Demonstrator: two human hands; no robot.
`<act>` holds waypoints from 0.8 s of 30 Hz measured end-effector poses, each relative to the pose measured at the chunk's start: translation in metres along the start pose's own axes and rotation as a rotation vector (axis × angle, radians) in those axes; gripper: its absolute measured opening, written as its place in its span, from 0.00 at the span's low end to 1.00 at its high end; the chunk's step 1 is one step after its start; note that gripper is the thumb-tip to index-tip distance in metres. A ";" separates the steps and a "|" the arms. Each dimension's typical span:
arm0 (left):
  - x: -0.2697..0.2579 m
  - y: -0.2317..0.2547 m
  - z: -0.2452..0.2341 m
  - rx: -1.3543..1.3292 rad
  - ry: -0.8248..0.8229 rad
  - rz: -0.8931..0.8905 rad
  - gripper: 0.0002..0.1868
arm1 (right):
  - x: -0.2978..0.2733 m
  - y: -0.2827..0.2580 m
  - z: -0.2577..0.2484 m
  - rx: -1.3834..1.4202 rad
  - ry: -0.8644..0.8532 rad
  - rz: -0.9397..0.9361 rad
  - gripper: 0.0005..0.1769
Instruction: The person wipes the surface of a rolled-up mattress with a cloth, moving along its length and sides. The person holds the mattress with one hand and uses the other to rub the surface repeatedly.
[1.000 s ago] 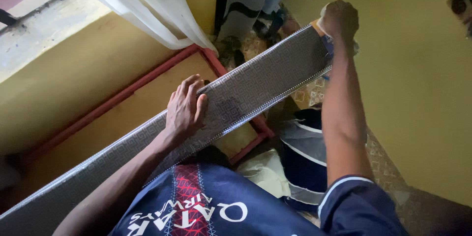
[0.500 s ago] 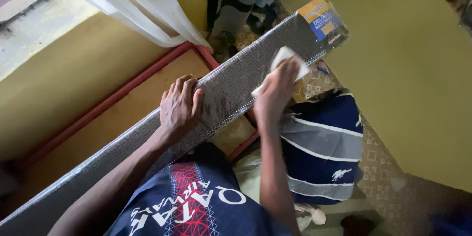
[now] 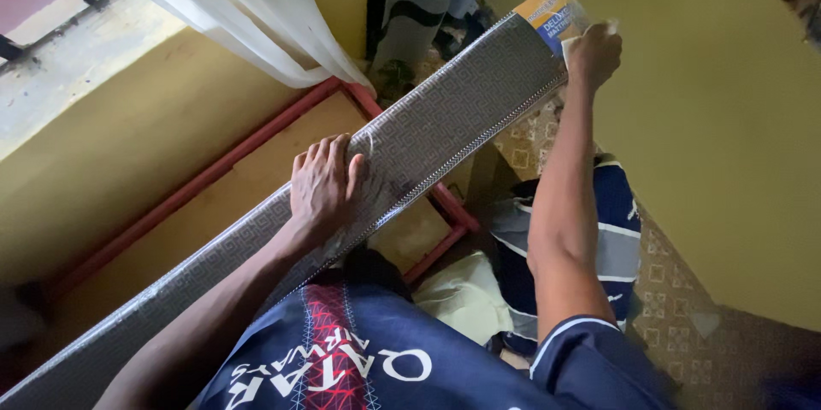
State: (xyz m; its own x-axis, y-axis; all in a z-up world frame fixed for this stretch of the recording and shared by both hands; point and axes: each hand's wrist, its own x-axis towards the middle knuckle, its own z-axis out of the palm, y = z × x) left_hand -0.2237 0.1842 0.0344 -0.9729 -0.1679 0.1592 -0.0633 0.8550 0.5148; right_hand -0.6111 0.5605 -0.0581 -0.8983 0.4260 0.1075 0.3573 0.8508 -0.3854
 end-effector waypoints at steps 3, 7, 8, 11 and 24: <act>0.003 -0.001 -0.002 0.014 -0.018 -0.025 0.23 | -0.014 0.003 0.011 0.287 0.129 -0.044 0.23; 0.006 -0.001 -0.005 0.018 -0.040 -0.035 0.23 | -0.116 -0.004 0.011 0.399 0.241 -0.169 0.29; 0.007 0.000 -0.005 0.023 -0.056 -0.044 0.23 | -0.151 -0.008 0.003 0.304 0.296 -0.311 0.29; 0.010 -0.002 -0.007 0.019 -0.039 -0.023 0.23 | -0.263 -0.035 -0.028 0.419 0.071 -0.272 0.31; 0.007 -0.003 -0.004 0.008 -0.050 -0.012 0.25 | -0.089 -0.025 -0.040 -0.057 0.108 -0.519 0.31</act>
State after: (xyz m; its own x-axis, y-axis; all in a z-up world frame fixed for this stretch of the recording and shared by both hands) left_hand -0.2295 0.1779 0.0373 -0.9819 -0.1537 0.1107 -0.0767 0.8569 0.5097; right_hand -0.5304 0.5134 -0.0214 -0.9304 -0.0289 0.3654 -0.1113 0.9721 -0.2065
